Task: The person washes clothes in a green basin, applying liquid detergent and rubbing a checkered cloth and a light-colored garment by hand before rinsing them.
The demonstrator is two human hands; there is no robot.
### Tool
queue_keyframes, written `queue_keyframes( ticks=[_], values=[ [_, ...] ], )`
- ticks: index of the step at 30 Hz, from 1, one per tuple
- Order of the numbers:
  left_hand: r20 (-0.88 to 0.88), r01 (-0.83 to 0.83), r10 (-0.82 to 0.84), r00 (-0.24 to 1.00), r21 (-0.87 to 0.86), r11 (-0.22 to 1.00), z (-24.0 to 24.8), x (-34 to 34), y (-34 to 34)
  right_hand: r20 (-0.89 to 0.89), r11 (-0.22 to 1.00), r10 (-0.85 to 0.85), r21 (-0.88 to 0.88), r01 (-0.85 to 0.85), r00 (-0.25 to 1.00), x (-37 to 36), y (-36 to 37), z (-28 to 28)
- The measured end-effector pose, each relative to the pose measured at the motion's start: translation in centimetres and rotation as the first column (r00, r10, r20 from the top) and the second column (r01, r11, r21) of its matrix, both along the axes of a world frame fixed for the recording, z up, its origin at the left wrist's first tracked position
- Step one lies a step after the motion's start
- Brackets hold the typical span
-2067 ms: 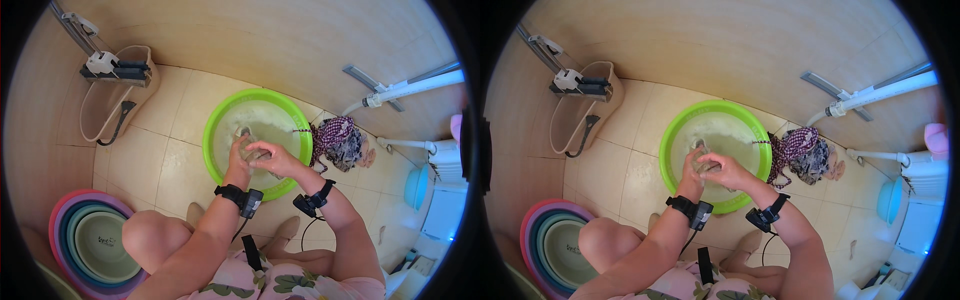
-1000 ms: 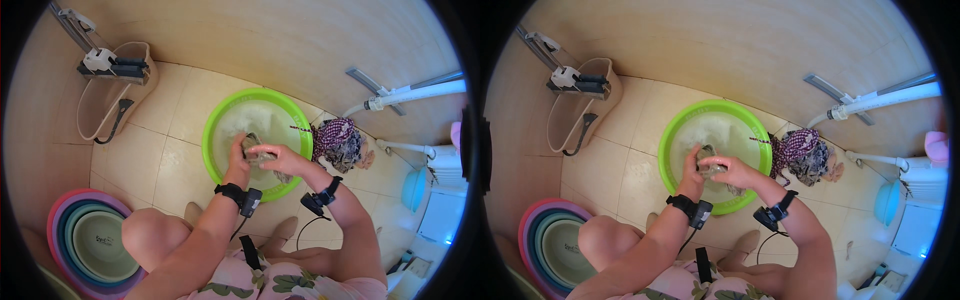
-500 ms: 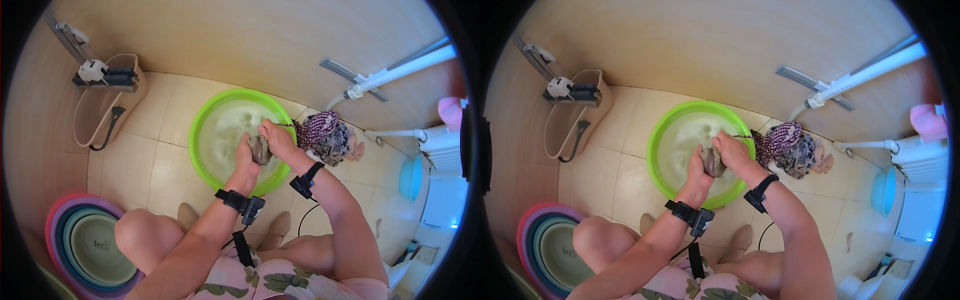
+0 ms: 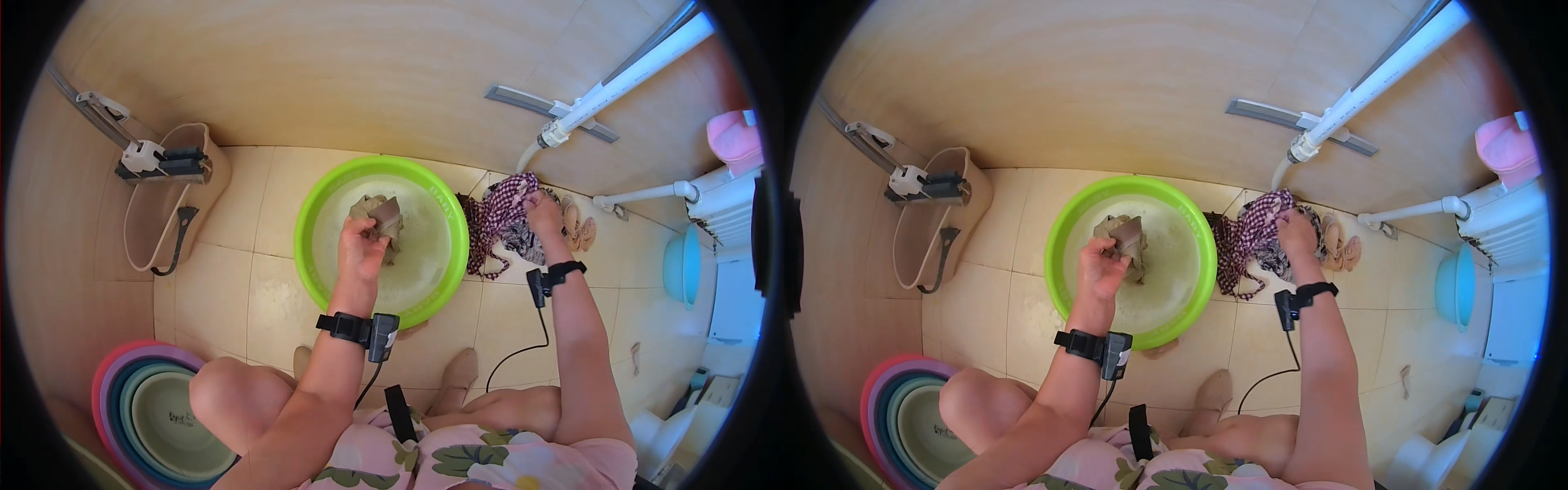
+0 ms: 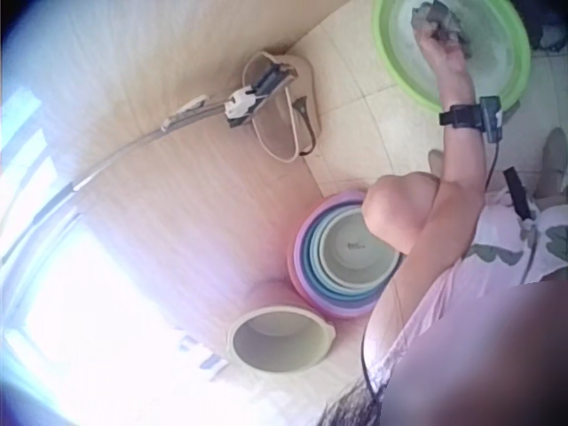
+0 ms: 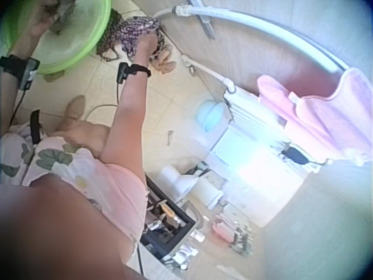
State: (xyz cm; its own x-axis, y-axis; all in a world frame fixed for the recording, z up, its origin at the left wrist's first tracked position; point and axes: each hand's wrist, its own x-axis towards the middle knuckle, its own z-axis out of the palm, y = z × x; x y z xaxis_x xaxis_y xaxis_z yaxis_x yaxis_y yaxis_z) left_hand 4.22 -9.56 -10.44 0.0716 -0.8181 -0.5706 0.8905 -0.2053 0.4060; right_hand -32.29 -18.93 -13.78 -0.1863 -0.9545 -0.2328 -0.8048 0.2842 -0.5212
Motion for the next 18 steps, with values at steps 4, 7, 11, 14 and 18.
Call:
queue_keyframes(
  ticks=[4,7,11,14,18],
  values=[
    [0.037,0.042,-0.039,0.999,-0.077,0.996,0.3,-0.6,0.1,0.128,0.968,0.210,-0.169,-0.187,0.969,7.1,1.4,6.1],
    [0.091,0.030,-0.028,0.996,-0.031,0.999,1.8,-3.1,0.0,0.369,0.812,0.584,-0.273,-0.516,0.723,14.3,3.5,4.7],
    [0.731,0.022,-0.053,0.680,0.051,0.998,2.0,0.2,-0.3,0.492,0.599,0.592,0.260,-0.757,0.638,18.7,3.5,3.7],
    [0.938,-0.092,-0.008,0.346,0.043,0.995,-1.1,3.8,0.0,0.338,0.683,0.640,0.161,-0.713,0.690,18.6,1.5,2.3],
    [0.854,0.061,-0.375,0.360,0.379,0.923,-9.5,6.1,2.4,-0.025,0.818,0.571,0.099,-0.566,0.821,21.9,1.8,0.6]
  ],
)
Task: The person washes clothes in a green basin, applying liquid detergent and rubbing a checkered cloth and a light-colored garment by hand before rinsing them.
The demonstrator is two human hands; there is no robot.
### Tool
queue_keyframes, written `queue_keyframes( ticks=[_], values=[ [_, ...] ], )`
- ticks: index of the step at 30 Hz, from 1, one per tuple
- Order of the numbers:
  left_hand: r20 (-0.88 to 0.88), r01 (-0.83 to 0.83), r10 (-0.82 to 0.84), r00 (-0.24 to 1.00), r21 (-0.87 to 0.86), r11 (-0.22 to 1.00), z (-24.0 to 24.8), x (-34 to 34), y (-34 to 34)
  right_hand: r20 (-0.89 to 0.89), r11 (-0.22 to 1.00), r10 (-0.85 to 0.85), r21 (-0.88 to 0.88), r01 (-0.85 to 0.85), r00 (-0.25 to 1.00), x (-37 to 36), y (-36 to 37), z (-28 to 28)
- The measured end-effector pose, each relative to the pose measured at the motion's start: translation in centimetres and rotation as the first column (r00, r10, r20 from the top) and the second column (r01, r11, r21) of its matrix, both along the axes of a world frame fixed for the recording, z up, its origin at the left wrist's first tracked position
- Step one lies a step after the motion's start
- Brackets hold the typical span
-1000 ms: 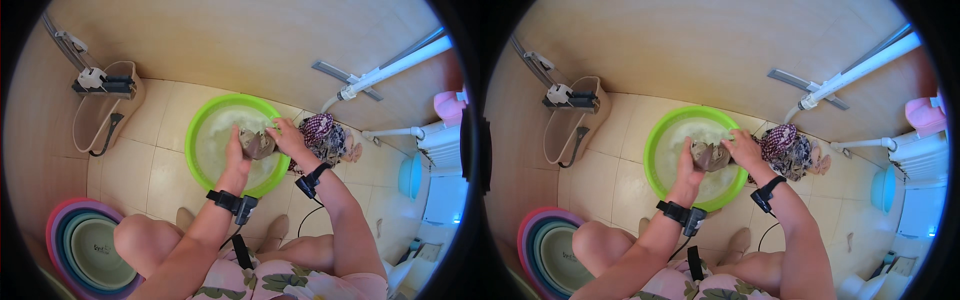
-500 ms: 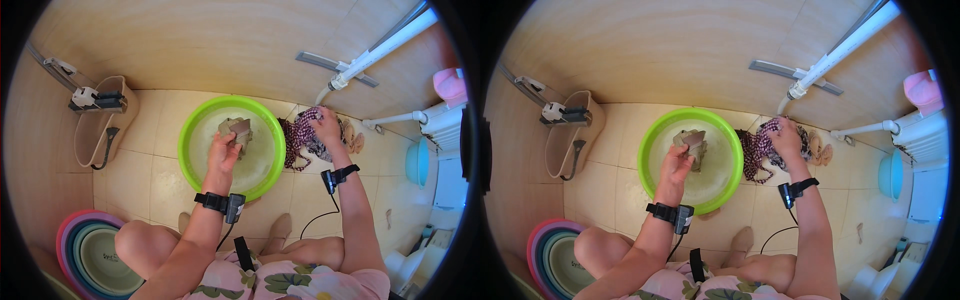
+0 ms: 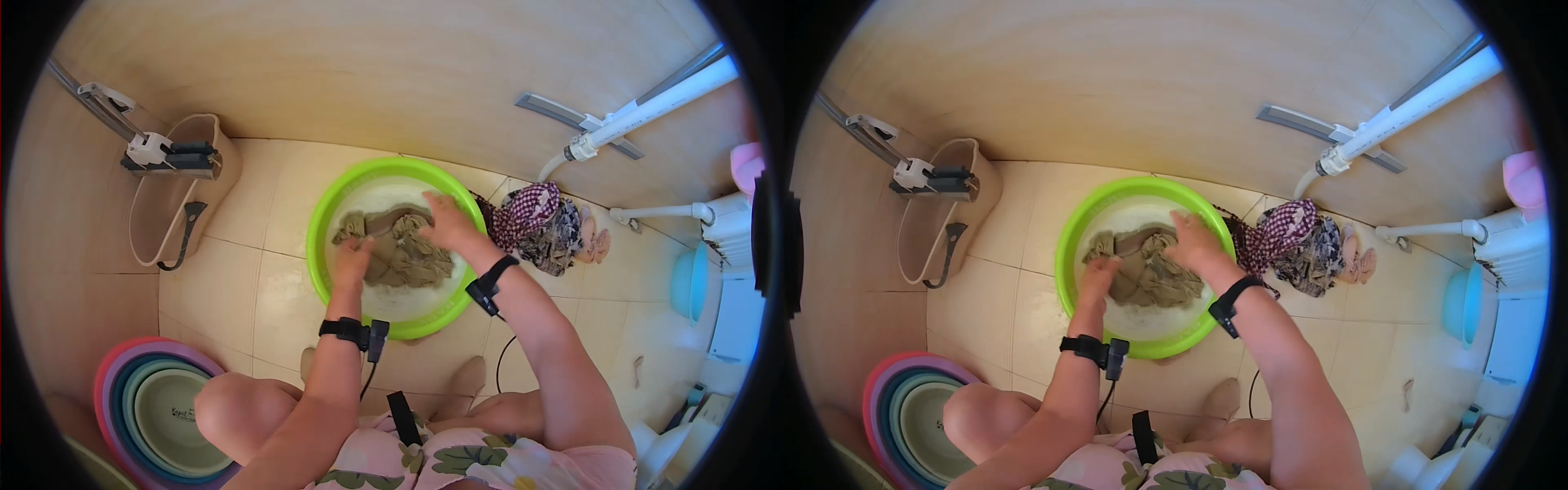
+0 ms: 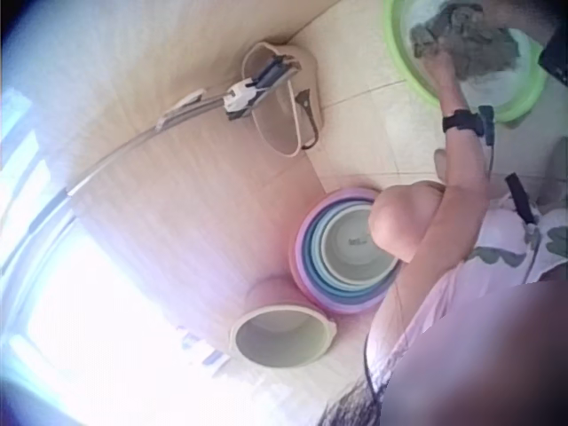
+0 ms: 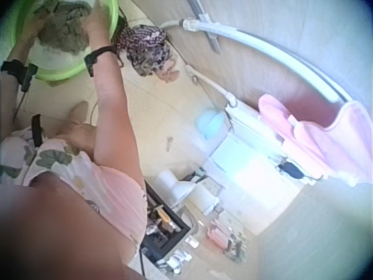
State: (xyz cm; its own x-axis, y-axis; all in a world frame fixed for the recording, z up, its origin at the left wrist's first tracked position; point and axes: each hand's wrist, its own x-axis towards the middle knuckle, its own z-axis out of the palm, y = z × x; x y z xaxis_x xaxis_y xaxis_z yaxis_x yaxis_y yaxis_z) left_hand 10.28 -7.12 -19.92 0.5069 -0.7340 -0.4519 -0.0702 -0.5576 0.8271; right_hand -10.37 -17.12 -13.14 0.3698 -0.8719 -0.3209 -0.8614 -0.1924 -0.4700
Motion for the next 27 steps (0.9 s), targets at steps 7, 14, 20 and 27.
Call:
queue_keyframes(
  ticks=[7,14,20,27],
  values=[
    [-0.071,-0.085,0.081,0.994,-0.055,0.995,-0.6,0.5,0.5,-0.272,0.928,0.354,0.224,-0.299,0.895,1.5,1.8,-2.2],
    [-0.923,-0.268,0.262,0.283,0.186,0.945,2.7,-3.7,-0.4,0.506,0.580,-0.563,0.805,-0.124,0.653,2.9,3.6,-1.2],
    [-0.830,-0.365,0.139,0.540,-0.082,0.927,3.0,-5.3,1.0,0.671,0.872,-0.029,0.380,-0.310,0.741,5.2,6.6,5.5],
    [-0.930,-0.350,0.168,0.327,0.046,0.935,5.1,-7.8,-0.3,-0.165,0.957,0.178,-0.200,-0.210,0.970,2.5,2.1,-0.6]
  ],
)
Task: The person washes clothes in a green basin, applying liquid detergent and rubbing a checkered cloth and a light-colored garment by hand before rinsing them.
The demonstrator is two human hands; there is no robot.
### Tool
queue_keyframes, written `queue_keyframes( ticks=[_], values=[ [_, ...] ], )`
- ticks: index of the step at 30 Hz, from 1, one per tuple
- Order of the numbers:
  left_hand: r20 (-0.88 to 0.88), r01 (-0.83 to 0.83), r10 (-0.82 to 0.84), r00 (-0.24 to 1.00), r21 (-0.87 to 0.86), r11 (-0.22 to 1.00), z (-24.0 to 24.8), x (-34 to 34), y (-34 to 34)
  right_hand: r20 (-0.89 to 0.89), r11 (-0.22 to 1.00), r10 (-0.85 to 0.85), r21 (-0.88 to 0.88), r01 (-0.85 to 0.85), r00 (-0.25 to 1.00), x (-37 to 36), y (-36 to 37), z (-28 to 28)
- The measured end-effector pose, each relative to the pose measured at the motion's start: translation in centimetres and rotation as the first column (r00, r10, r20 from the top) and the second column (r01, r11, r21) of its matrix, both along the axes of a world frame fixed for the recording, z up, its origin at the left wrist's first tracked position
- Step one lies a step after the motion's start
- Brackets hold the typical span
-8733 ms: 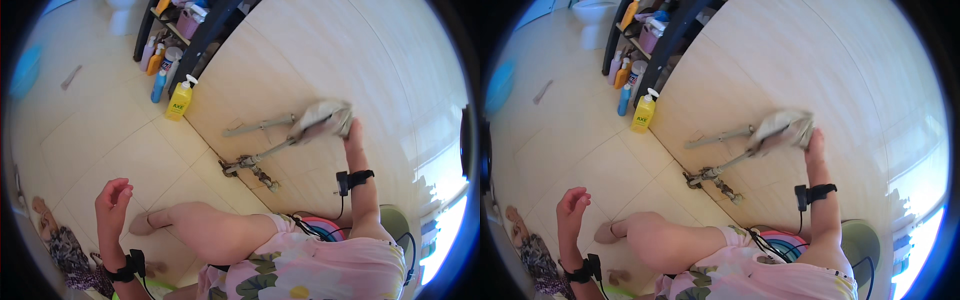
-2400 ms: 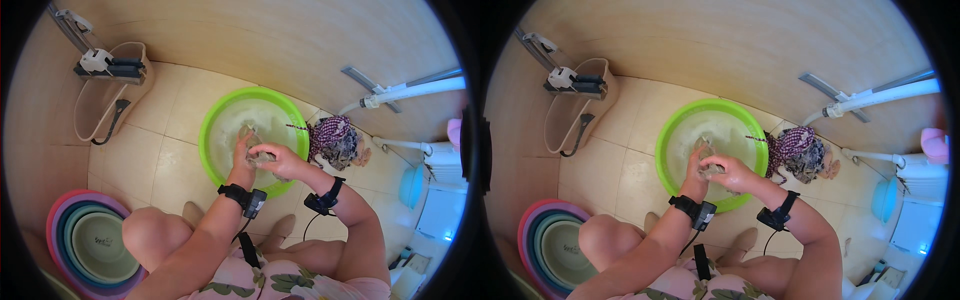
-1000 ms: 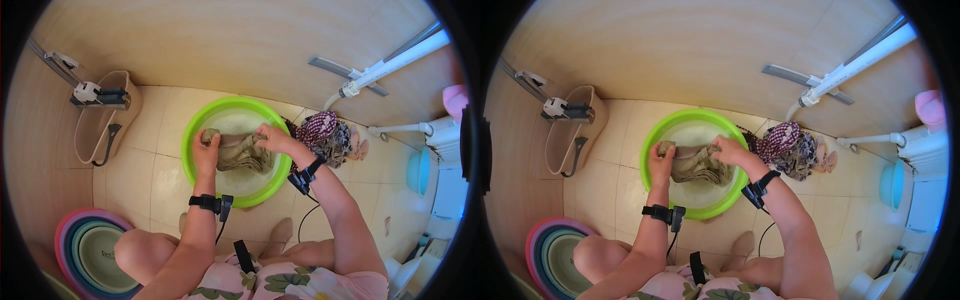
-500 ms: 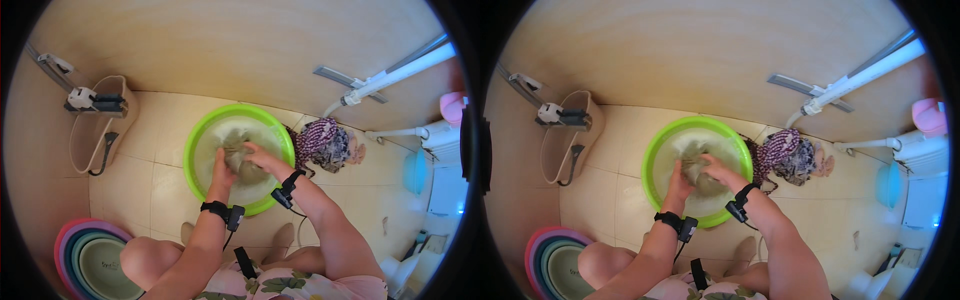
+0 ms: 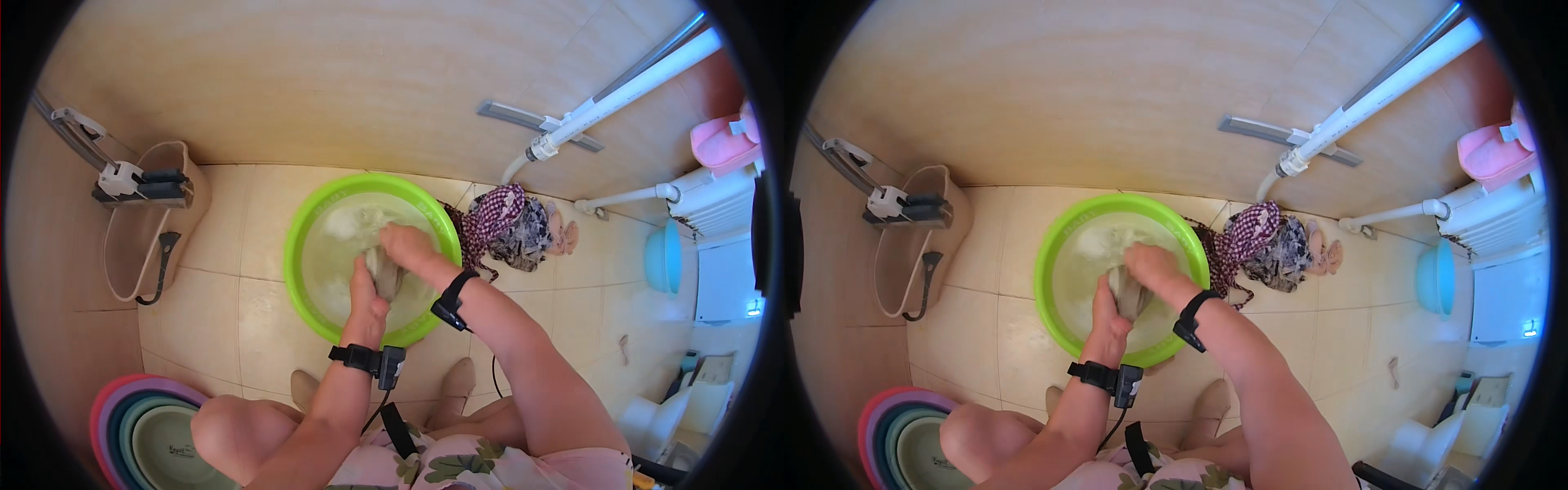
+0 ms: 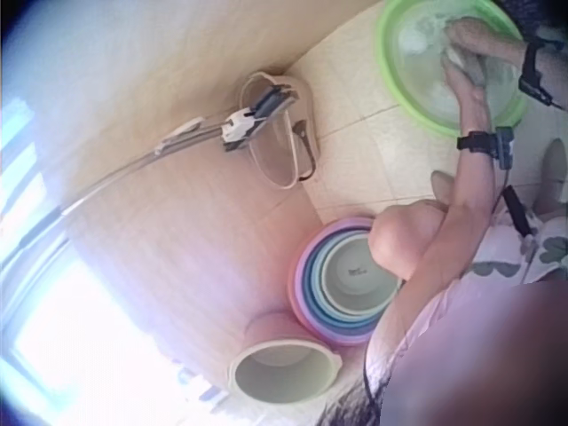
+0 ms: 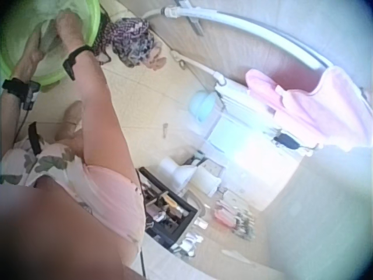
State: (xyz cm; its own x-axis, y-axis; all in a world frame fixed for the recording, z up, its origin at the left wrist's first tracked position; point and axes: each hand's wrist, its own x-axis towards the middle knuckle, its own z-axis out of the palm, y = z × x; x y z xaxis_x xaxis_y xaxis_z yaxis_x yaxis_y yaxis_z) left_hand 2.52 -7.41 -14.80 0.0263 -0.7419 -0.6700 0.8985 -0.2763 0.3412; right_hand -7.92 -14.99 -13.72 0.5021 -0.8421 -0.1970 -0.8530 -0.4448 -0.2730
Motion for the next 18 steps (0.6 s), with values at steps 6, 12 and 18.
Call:
queue_keyframes(
  ticks=[6,12,18],
  values=[
    [0.440,0.150,-0.247,0.864,0.243,0.958,2.6,4.5,0.2,-0.056,0.939,-0.263,0.213,0.269,0.963,-2.0,-1.0,-0.7],
    [0.282,0.287,-0.325,0.903,0.167,0.943,-7.6,5.5,2.2,-0.089,0.990,0.119,0.089,-0.111,0.989,-0.8,2.3,-5.6],
    [-0.022,0.130,-0.128,0.992,0.151,0.980,-5.7,3.5,0.7,0.293,0.654,-0.581,0.724,0.221,0.760,-1.9,0.7,-5.4]
  ],
)
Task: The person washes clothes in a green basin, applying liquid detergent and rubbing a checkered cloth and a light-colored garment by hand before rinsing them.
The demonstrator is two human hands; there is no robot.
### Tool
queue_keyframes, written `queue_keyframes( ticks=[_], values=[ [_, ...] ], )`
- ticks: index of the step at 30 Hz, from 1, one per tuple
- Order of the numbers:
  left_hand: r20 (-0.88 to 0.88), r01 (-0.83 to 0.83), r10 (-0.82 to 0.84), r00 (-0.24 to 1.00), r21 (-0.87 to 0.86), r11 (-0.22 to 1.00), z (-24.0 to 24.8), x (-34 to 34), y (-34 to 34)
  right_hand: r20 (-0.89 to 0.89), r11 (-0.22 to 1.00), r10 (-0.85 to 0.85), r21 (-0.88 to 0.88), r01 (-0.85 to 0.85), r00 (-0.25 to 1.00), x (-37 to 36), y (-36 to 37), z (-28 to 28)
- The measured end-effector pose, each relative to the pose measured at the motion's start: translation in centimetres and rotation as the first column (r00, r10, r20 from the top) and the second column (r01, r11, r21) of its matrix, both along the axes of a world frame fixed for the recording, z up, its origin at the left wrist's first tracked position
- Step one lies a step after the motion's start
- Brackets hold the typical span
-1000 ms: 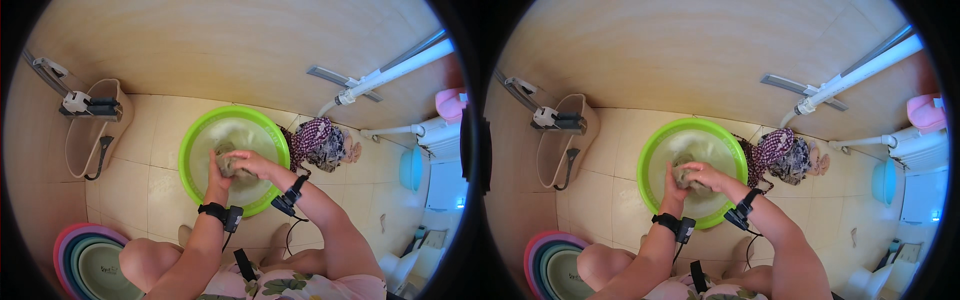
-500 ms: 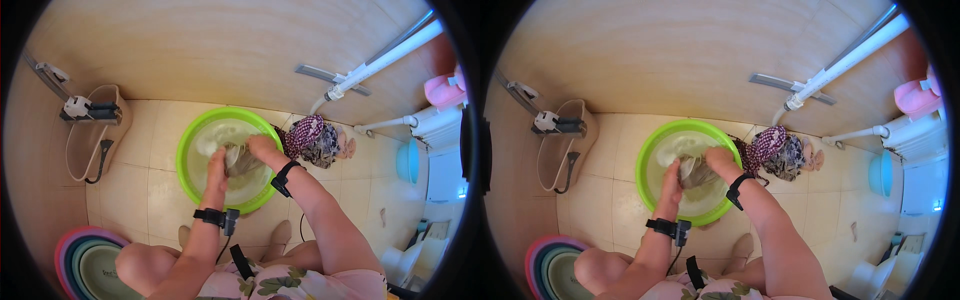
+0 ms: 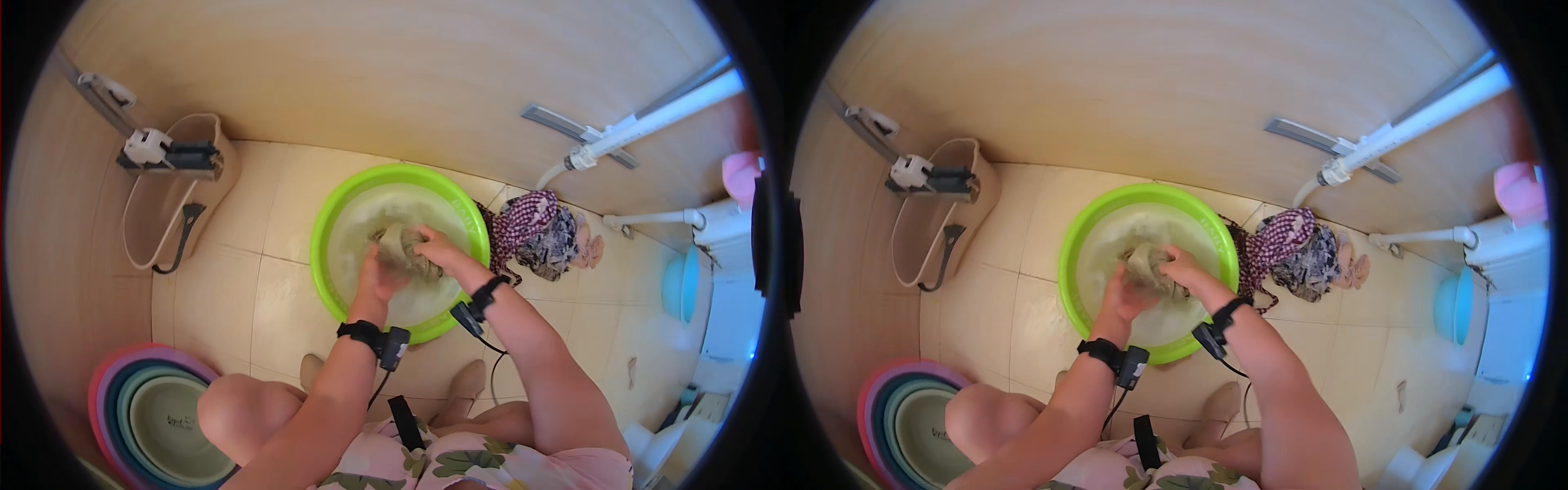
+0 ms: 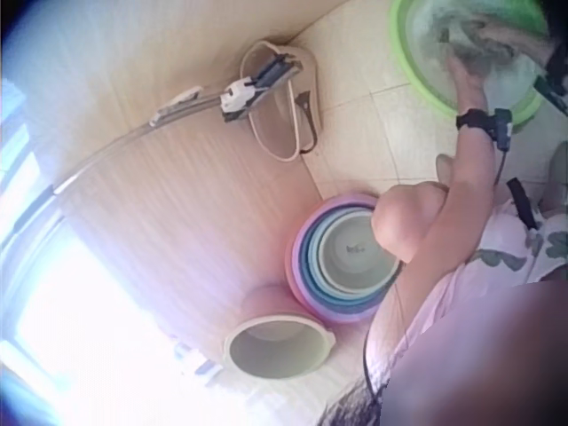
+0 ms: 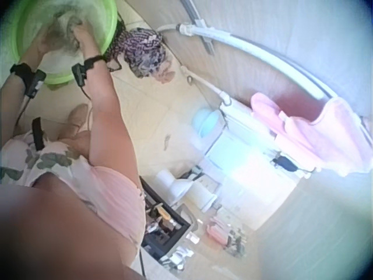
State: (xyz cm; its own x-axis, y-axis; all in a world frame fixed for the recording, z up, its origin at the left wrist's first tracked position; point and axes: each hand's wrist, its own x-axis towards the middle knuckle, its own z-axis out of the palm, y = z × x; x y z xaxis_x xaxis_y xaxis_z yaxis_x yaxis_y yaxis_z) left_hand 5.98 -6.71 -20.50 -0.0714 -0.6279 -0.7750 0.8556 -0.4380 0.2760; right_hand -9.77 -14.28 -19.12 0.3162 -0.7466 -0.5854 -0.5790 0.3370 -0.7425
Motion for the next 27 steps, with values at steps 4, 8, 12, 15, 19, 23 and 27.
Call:
queue_keyframes(
  ticks=[4,8,12,15,19,23,27],
  values=[
    [-0.216,-0.283,0.263,0.940,-0.067,0.957,3.5,0.9,-0.5,0.471,0.948,0.288,-0.019,-0.317,0.834,2.0,2.2,11.0],
    [0.124,-0.210,0.244,0.962,-0.240,0.948,8.1,-2.4,0.1,0.349,0.918,0.385,-0.239,-0.317,0.854,0.6,4.1,10.7],
    [0.061,-0.208,0.211,0.976,-0.061,0.976,8.4,-0.9,-0.9,0.223,0.943,0.272,-0.256,-0.213,0.936,3.4,5.6,11.2],
    [-0.110,-0.150,0.141,0.984,-0.073,0.986,6.3,-1.7,-0.4,-0.162,0.701,0.278,-0.640,-0.316,0.947,3.4,3.8,8.4],
    [0.225,0.004,0.011,0.974,-0.066,0.998,6.8,-3.2,-1.7,-0.468,0.699,0.416,-0.384,-0.604,0.780,-2.7,-3.1,2.4],
    [0.499,0.113,-0.041,0.866,-0.114,0.987,7.4,-0.5,-0.6,-0.459,0.864,0.009,-0.444,-0.238,0.888,-1.3,-2.1,2.5],
    [0.509,0.286,-0.292,0.810,0.092,0.954,-1.5,0.5,1.6,-0.682,0.503,0.471,-0.313,-0.806,0.559,1.6,2.2,2.4]
  ],
)
